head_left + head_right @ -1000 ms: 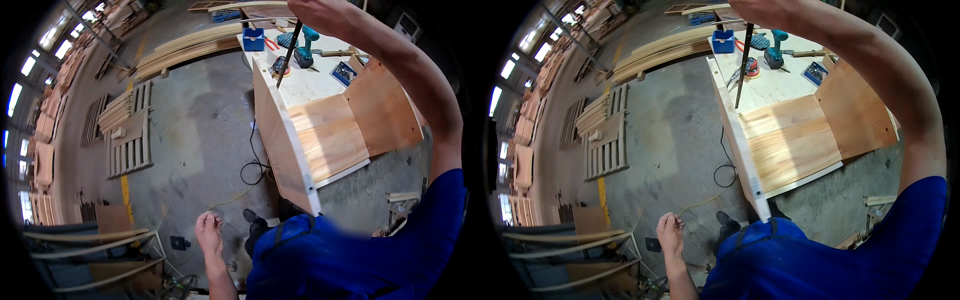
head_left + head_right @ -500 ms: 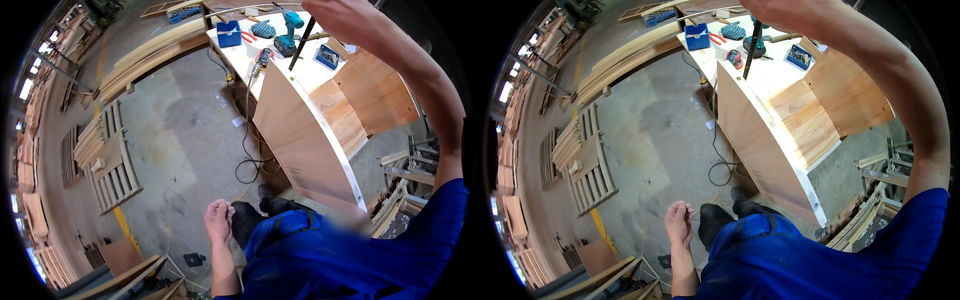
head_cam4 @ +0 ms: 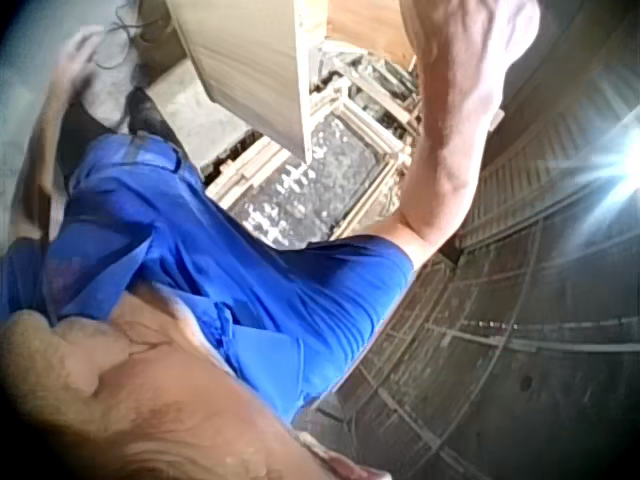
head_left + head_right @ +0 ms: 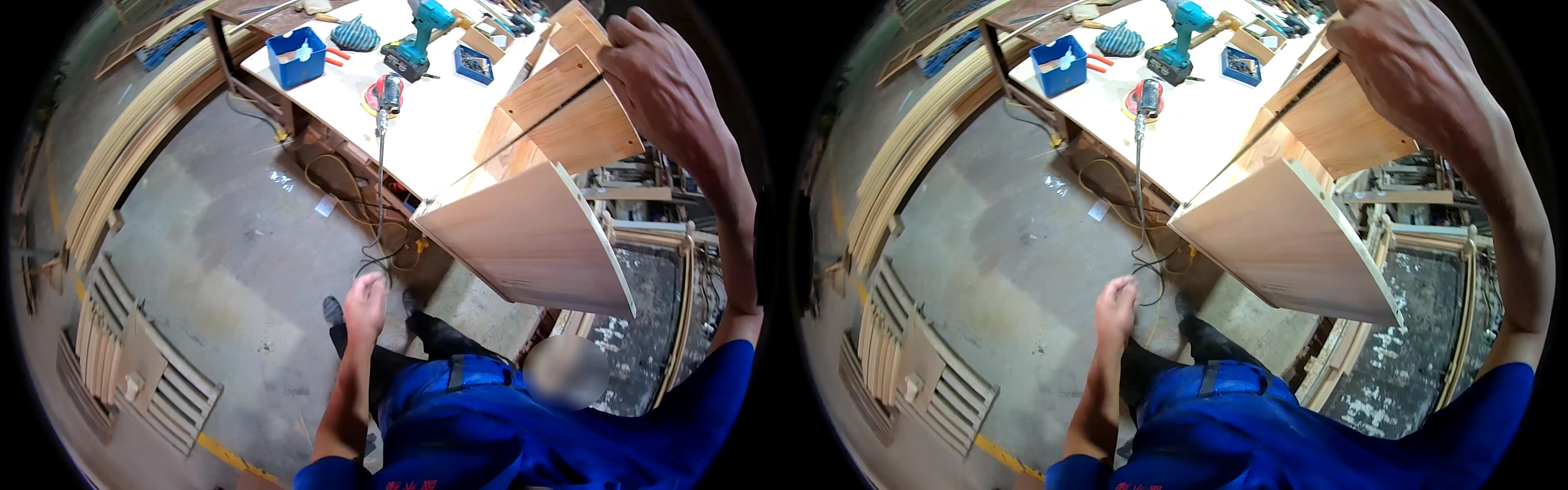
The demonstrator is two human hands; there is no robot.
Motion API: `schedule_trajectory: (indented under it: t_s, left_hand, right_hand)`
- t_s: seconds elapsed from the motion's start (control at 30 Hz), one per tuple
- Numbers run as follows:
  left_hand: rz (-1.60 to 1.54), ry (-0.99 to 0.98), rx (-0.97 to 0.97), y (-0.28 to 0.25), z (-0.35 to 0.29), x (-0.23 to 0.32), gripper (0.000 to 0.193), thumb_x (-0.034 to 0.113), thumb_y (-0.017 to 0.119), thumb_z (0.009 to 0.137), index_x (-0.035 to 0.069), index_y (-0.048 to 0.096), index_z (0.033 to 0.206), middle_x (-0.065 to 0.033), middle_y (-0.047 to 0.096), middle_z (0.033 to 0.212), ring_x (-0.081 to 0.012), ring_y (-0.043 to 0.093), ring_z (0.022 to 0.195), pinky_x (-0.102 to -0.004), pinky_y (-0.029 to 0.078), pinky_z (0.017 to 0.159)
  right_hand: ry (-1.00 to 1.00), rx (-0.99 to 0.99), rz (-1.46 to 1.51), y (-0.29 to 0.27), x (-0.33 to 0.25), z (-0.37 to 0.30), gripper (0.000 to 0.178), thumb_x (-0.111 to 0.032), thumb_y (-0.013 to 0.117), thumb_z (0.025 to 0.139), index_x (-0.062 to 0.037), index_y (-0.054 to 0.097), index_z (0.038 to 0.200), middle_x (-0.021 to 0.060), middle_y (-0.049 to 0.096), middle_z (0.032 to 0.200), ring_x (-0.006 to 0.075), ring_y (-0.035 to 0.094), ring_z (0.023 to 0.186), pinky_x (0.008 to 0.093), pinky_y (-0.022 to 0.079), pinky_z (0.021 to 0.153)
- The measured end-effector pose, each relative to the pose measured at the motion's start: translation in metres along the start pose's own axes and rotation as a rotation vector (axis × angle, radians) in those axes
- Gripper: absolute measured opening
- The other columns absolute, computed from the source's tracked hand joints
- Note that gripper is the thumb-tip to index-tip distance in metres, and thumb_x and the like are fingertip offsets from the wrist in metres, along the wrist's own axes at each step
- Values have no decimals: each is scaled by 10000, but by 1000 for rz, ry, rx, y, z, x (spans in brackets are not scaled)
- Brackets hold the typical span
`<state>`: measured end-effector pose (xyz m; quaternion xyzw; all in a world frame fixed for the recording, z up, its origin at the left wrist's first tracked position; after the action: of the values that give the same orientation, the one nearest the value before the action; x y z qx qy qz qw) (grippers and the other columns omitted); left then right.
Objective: The person assembles a wooden shelf unit by hand using a screwdriver and a tape measure, attaching various wooden panels together with screws and measuring lengths of wooden boards.
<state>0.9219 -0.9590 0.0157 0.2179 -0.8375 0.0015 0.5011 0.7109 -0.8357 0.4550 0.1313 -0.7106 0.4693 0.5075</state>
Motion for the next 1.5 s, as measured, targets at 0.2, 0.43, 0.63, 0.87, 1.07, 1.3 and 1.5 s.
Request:
schedule_trajectory:
  t_s: [0.2,0.43,0.63,0.87,1.07,1.3,1.5]
  left_hand:
    - [202,254,-197,46,106,33,319,126,570,897,-15,625,1177,-148,638,1146,-209,658,946,-312,505,877]
    - [388,458,-303,68,152,42,253,36,550,899,8,647,1130,-169,606,1131,-325,634,970,-369,499,887]
    - [408,420,-395,69,173,26,179,43,565,895,24,683,1029,-157,660,1015,-318,637,969,-382,503,863]
    - [345,412,-430,73,178,20,184,37,577,886,8,678,1037,-150,667,1012,-295,647,947,-359,509,849]
    - [342,490,-479,73,181,21,192,7,578,862,3,684,1023,-143,662,998,-284,639,947,-348,507,851]
    - [305,529,-478,71,184,19,193,-35,537,867,-2,673,999,-144,640,984,-280,643,910,-356,517,819]
    - [176,249,-408,66,187,-2,220,-25,497,901,-24,652,1057,-152,636,1008,-249,660,905,-328,532,796]
  right_hand:
    - [-2,-195,-25,-11,-6,18,156,-154,697,852,-9,651,816,88,506,832,236,509,817,355,463,741]
    - [67,-429,-15,-23,-7,36,110,-109,670,867,-14,626,833,83,482,847,216,516,836,361,464,735]
    - [51,-463,27,-19,-10,38,95,-97,669,859,-20,623,829,79,492,845,213,522,826,355,461,725]
    - [70,-507,81,-15,-12,30,95,-98,676,847,-21,628,821,78,500,835,214,526,819,356,462,722]
    - [86,-523,113,-12,-18,22,95,-99,682,836,-21,633,813,78,508,827,214,530,812,356,463,718]
    - [110,-537,110,-18,-11,5,95,-101,689,823,-22,638,805,77,517,818,214,534,805,357,465,715]
    - [112,-524,164,-23,-19,-1,95,-102,694,812,-23,643,798,77,524,809,215,538,799,358,466,711]
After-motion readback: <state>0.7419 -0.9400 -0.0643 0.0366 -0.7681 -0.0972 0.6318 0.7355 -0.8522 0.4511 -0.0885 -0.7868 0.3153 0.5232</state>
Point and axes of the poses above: each hand's wrist, its own z-axis towards the middle knuckle, its own y-axis out of the palm, x = y × z, the point moved 2 cm from there along z, towards the middle knuckle
